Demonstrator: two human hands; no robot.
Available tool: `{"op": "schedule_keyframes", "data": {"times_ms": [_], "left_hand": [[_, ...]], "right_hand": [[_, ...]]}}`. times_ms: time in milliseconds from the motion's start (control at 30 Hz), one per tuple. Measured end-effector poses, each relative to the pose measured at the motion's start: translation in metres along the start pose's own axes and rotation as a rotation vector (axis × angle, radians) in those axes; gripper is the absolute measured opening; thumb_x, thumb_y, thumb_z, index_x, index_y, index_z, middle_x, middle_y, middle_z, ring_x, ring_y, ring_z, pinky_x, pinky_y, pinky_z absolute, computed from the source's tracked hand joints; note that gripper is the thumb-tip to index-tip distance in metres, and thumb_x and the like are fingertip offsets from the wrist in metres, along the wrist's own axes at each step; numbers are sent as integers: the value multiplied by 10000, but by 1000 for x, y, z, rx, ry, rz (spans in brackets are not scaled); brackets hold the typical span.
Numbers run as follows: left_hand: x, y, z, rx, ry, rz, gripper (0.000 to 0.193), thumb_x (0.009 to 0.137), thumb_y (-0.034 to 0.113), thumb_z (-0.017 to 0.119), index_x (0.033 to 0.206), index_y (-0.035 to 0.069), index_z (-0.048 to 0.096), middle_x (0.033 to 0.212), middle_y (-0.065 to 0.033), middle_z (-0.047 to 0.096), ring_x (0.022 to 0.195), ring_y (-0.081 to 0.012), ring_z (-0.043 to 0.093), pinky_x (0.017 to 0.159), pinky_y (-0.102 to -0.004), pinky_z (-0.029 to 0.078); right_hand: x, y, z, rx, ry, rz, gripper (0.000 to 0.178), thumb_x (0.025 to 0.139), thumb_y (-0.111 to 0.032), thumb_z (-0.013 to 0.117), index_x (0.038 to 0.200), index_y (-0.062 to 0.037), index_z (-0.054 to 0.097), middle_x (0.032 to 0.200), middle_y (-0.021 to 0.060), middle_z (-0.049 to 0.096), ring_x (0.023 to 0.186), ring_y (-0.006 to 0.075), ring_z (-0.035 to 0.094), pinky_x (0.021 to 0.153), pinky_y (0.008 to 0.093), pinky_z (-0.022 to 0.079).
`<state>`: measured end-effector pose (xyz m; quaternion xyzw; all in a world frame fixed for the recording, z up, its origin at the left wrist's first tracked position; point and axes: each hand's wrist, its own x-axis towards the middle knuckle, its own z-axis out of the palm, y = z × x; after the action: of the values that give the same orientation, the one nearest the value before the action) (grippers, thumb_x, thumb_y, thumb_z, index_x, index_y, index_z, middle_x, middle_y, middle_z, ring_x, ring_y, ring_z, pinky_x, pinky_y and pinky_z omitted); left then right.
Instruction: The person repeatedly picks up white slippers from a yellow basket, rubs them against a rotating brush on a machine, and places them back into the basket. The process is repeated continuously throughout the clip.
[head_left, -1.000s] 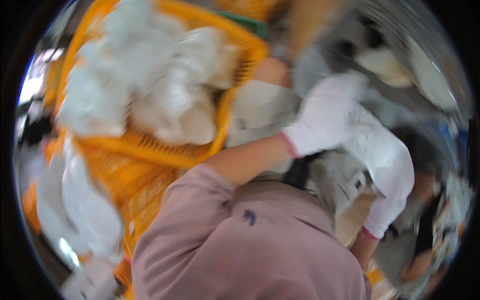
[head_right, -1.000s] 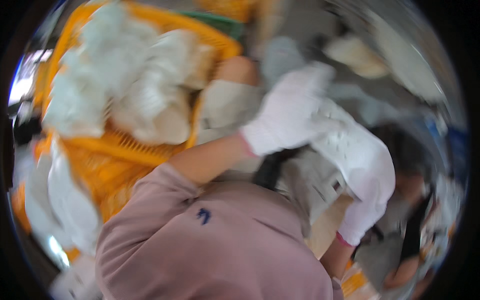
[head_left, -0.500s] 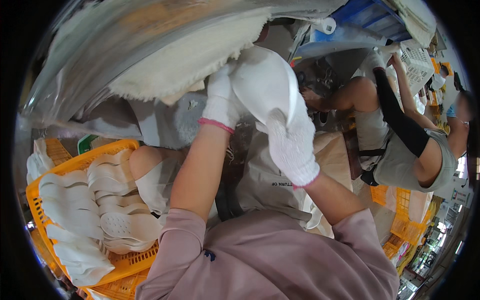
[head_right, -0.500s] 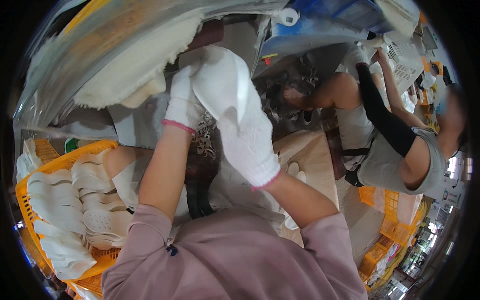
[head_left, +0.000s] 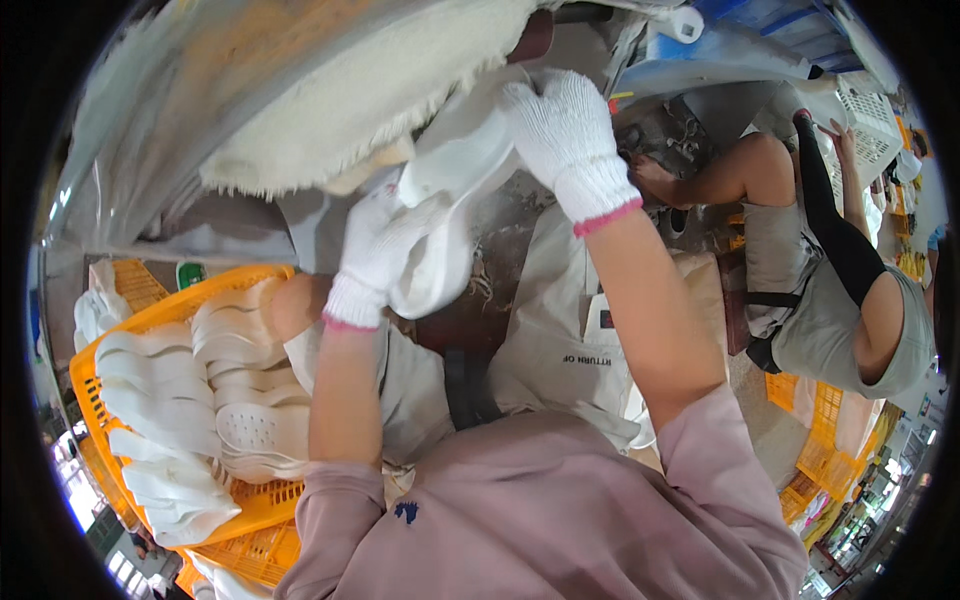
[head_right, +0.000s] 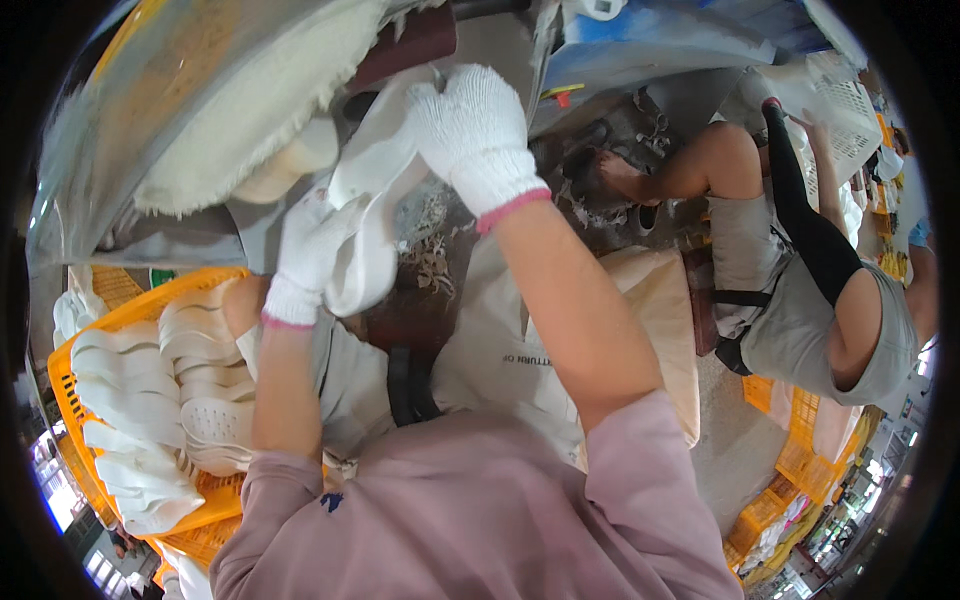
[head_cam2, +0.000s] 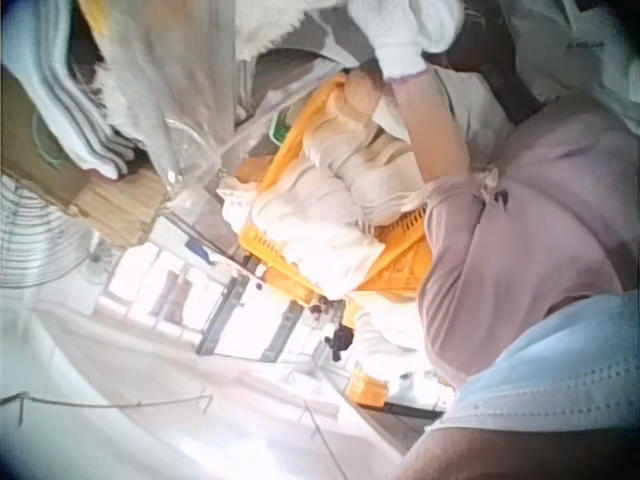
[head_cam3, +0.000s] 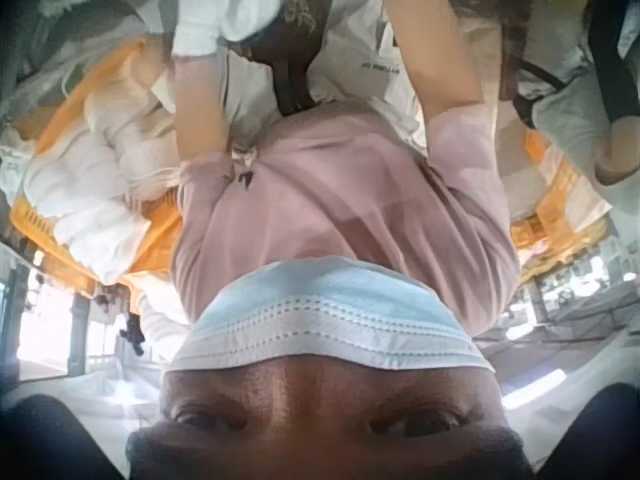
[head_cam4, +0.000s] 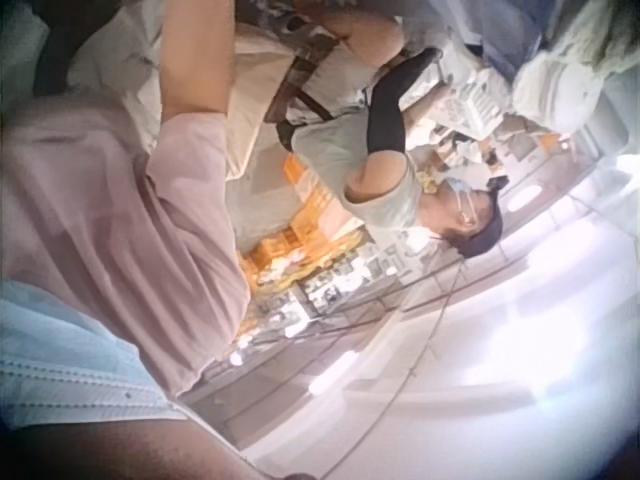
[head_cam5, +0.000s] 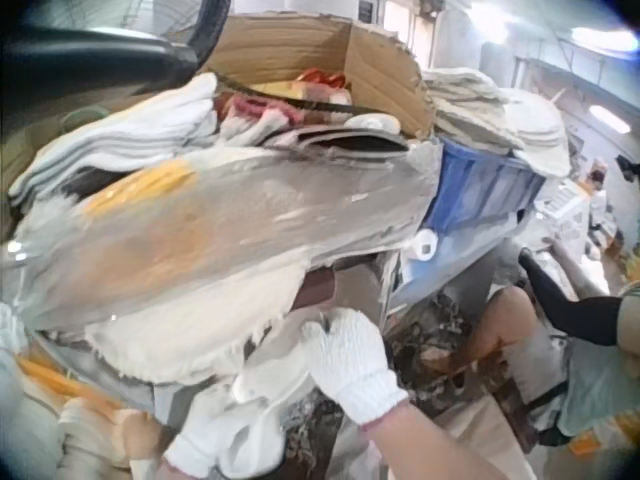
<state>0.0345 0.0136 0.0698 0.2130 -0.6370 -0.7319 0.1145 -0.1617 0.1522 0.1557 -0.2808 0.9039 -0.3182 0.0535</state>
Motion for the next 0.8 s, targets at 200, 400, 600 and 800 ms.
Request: {"op": "schedule_keyframes", "data": {"times_ms": [200, 400, 600, 800], "left_hand": [[35, 4, 115, -653, 226, -40, 348, 949, 206, 797, 1166, -57, 728, 1037, -48, 761, 862, -123, 685, 782, -300, 558], [100, 3, 142, -862, 238, -273, 357, 1000, 297, 715, 1203, 5, 679, 1012, -50, 633, 890, -197, 637, 773, -384, 562], [82, 9, 12, 682, 251, -234, 712, 1005, 618, 626, 1417, 38, 619, 1378, -246, 660, 1247, -377, 657, 991, -500, 538], [15, 7, 55, -27, 10, -251, 375, 941, 273, 797, 1205, 10, 752, 1087, -39, 763, 948, -127, 687, 847, -299, 558]], "right_hand": [[-78, 9, -26, 296, -217, 34, 732, 862, -447, 740, 1364, 60, 579, 1282, 327, 662, 1188, 446, 664, 1015, 474, 543], [-67, 13, -14, 166, 385, -100, 769, 818, -273, 767, 1463, 61, 514, 1276, 322, 675, 1182, 458, 682, 1018, 451, 557], [0, 26, 16, 289, 90, 155, 540, 857, -390, 680, 1135, 72, 725, 1076, 330, 730, 1095, 472, 704, 984, 480, 564], [-1, -6, 6, 225, 94, 107, 568, 847, -426, 727, 1140, 60, 731, 1078, 325, 740, 1080, 472, 713, 970, 478, 566]]}}
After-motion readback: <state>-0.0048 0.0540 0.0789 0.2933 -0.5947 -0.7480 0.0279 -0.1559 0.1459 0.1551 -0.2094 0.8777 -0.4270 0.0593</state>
